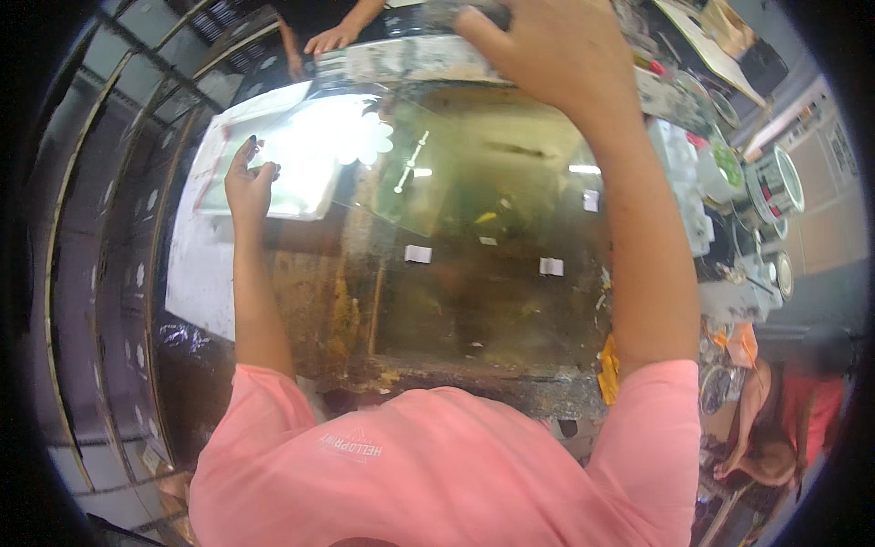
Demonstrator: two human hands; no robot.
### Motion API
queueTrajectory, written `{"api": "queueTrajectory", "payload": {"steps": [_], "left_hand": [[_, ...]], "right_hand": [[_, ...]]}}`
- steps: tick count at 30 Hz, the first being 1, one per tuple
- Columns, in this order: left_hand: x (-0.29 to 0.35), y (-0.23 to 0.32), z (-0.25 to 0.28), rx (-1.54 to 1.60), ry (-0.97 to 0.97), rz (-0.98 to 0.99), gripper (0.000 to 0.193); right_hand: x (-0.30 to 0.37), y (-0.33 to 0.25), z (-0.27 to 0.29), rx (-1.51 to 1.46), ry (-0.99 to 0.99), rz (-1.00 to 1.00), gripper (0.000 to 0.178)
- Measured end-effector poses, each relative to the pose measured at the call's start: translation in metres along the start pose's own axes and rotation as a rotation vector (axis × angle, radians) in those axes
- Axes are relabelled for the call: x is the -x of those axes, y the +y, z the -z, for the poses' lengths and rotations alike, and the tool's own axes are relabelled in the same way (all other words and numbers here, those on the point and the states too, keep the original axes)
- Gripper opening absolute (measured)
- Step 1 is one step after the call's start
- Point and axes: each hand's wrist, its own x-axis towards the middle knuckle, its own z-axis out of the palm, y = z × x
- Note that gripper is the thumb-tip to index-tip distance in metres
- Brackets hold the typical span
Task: The person repeatedly places a screen printing frame over a white sheet, pours white ink onto the screen, and uses a squeegee to pull the ink across the mesh. The person lifts the frame to reveal a flower-shaped print, then repeats the cycle multiple times.
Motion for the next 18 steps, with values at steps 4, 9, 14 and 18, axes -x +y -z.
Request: {"api": "queueTrajectory", "payload": {"steps": [4, 9, 14, 18], "left_hand": [[-0.064, -0.076, 0.035, -0.115, 0.074, 0.047, 0.068], [-0.075, -0.119, 0.047, -0.245, 0.137, 0.039, 0.067], [-0.025, -0.088, 0.033, -0.539, 0.438, -0.188, 0.061], [0.034, -0.050, 0.033, -0.517, 0.057, -0.295, 0.057]], "right_hand": [[0.005, 0.007, -0.007, 0.052, -0.015, -0.002, 0.051], [0.002, 0.002, -0.002, 0.062, -0.079, -0.032, 0.050], [0.007, 0.002, -0.003, 0.036, -0.054, -0.011, 0.048], [0.005, 0.008, -0.004, 0.019, -0.043, 0.000, 0.046]]}}
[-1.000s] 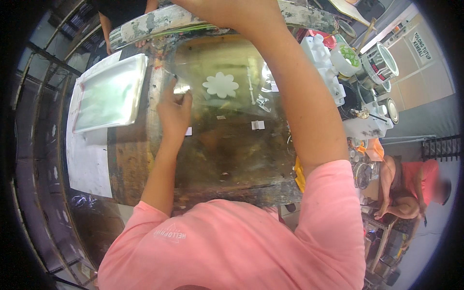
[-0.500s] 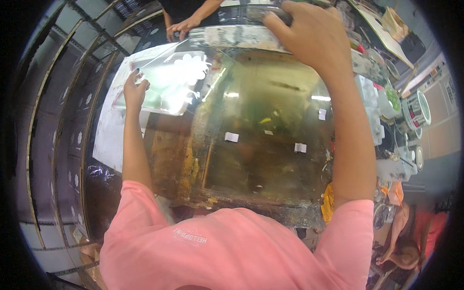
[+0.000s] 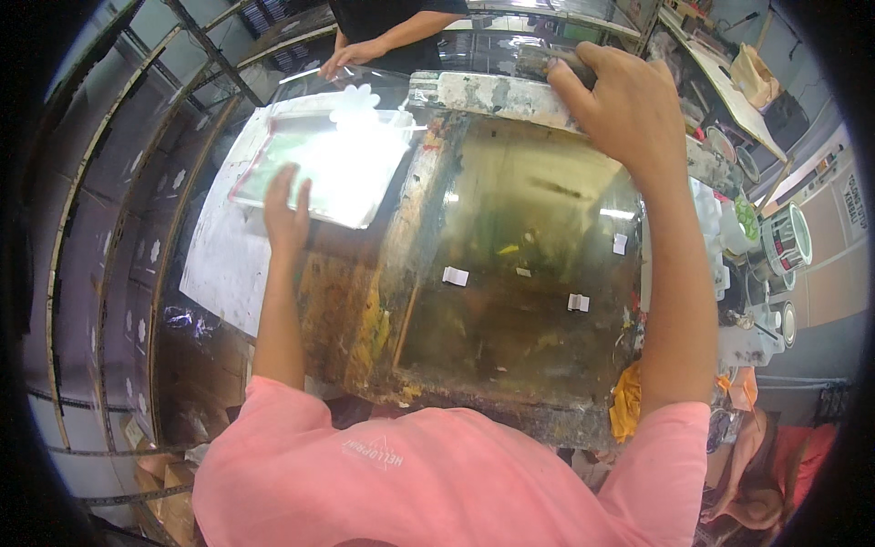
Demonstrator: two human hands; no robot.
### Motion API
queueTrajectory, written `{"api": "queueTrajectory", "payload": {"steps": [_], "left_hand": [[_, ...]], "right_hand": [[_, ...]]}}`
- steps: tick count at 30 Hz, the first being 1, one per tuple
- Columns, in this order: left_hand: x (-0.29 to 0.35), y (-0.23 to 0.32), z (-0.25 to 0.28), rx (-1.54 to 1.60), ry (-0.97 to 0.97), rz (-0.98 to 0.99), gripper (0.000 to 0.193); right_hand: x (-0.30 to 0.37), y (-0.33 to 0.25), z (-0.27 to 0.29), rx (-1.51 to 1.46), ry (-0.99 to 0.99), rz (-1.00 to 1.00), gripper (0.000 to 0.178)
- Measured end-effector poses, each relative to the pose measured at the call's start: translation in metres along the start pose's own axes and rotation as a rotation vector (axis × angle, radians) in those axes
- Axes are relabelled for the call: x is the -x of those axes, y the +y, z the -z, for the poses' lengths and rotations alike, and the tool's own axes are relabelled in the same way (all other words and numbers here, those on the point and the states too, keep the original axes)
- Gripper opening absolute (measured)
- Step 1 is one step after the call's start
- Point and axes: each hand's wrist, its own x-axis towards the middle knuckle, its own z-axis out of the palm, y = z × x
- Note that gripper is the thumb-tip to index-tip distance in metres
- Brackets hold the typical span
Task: The person repeatedly places a screen printing frame over a white sheet, pours white ink onto the screen, and uses a squeegee to pull the ink across the mesh. The person lifts the frame to reveal a flower-shaped print, then repeats the cycle multiple times.
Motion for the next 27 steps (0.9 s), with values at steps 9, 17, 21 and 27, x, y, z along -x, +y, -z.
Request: {"api": "queueTrajectory", "payload": {"steps": [9, 17, 21, 27], "left_hand": [[0.030, 0.013, -0.013, -0.168, -0.364, -0.043, 0.053], [-0.032, 0.018, 0.022, 0.084, -0.260, -0.073, 0.050], [-0.024, 0.091, 0.035, 0.065, -0.413, -0.140, 0.040], [0.037, 0.188, -0.037, 0.191, -0.618, -0.301, 0.048]], "right_hand": [[-0.009, -0.003, 0.006, -0.026, -0.069, -0.066, 0.052], [0.002, -0.001, -0.006, -0.047, 0.092, 0.030, 0.050], [0.005, -0.002, -0.009, -0.029, 0.130, 0.041, 0.050], [0.001, 0.003, -0.013, -0.043, 0.189, 0.083, 0.051]]}}
